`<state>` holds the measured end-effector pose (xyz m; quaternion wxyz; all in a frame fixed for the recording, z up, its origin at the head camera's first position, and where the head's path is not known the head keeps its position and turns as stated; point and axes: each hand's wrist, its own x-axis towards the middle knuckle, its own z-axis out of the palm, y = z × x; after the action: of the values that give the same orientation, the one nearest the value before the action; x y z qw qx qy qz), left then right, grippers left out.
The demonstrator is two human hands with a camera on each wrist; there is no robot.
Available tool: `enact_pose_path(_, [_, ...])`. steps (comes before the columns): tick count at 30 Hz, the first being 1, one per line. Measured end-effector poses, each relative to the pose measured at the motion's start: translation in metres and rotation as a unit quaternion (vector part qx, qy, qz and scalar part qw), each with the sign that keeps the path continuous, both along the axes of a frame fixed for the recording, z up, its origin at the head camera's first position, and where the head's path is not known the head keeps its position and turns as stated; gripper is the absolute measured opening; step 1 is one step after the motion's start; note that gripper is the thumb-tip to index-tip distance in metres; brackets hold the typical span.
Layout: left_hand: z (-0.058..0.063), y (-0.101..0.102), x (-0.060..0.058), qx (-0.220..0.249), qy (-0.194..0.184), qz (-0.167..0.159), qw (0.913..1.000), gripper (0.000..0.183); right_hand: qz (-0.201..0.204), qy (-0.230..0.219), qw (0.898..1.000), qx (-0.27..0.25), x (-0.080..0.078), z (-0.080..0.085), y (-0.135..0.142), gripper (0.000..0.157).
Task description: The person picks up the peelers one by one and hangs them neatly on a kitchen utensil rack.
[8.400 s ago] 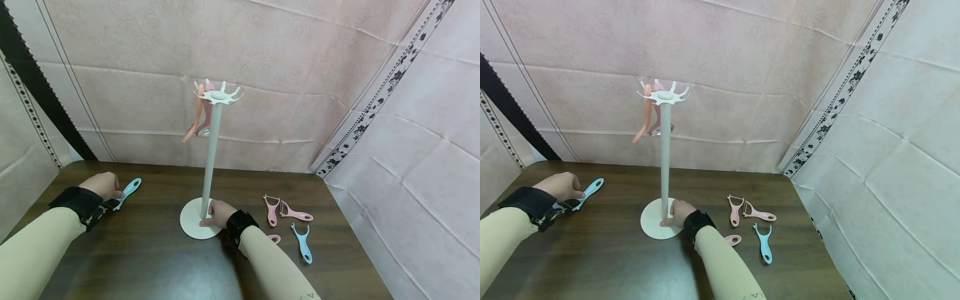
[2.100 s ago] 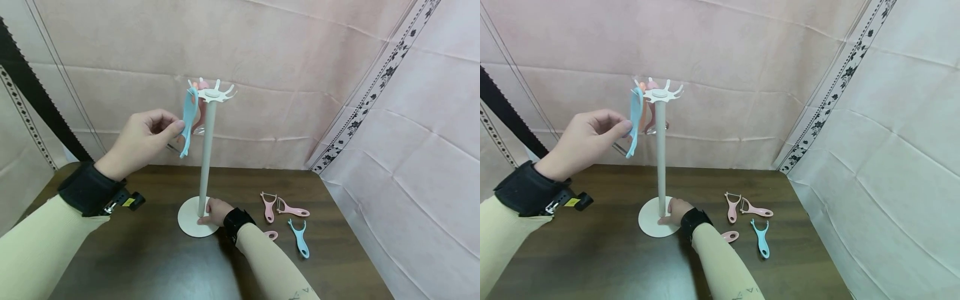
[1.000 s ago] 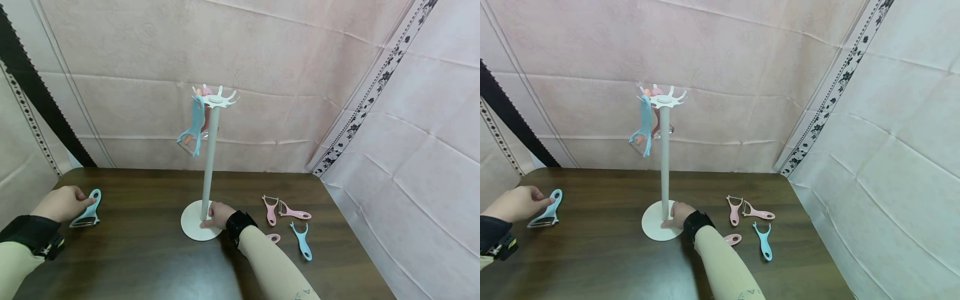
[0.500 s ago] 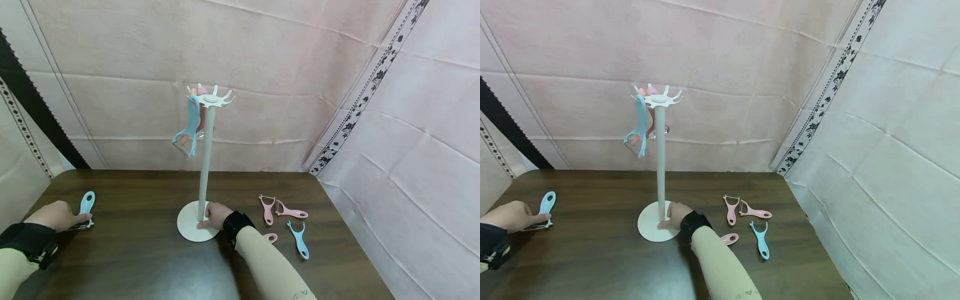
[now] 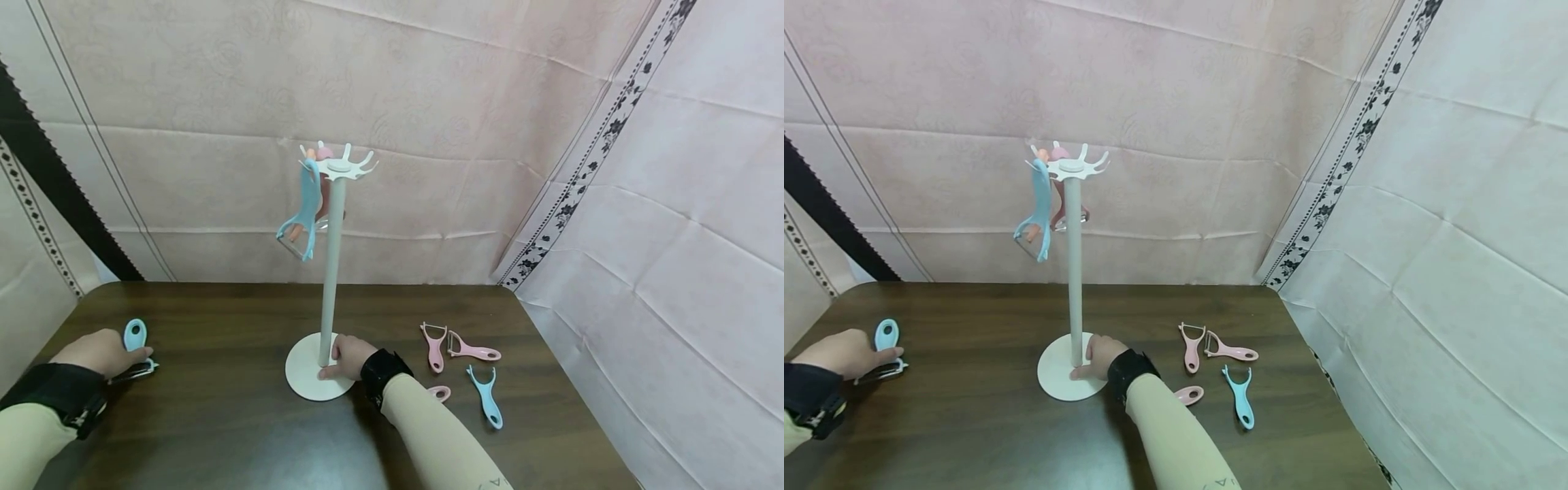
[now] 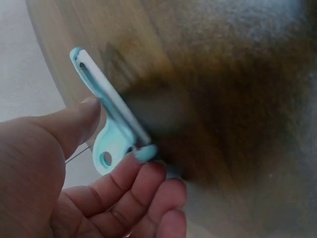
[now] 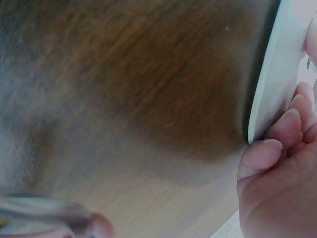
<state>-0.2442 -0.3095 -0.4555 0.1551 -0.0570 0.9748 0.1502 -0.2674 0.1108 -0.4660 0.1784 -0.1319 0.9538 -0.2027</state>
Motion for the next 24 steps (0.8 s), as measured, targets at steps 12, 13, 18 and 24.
enact_pose_path(12, [-0.006, -0.007, -0.004, 0.016, 0.002, -0.029, 0.9994, 0.048, 0.017, 0.019, 0.999, 0.040, -0.013, -0.017, -0.004, 0.040])
enact_pose_path(13, [-0.006, -0.007, -0.004, 0.017, 0.002, -0.032, 0.9994, 0.048, 0.022, 0.027, 0.998, 0.051, -0.014, -0.018, -0.005, 0.040])
enact_pose_path(18, [-0.001, -0.002, -0.004, 0.017, 0.005, -0.035, 0.9992, 0.046, 0.034, 0.054, 0.993, 0.097, -0.015, -0.018, -0.009, 0.042])
enact_pose_path(24, [0.003, 0.004, -0.006, 0.020, -0.006, -0.028, 0.9994, 0.044, 0.035, 0.044, 0.994, 0.089, -0.001, 0.002, -0.008, 0.040])
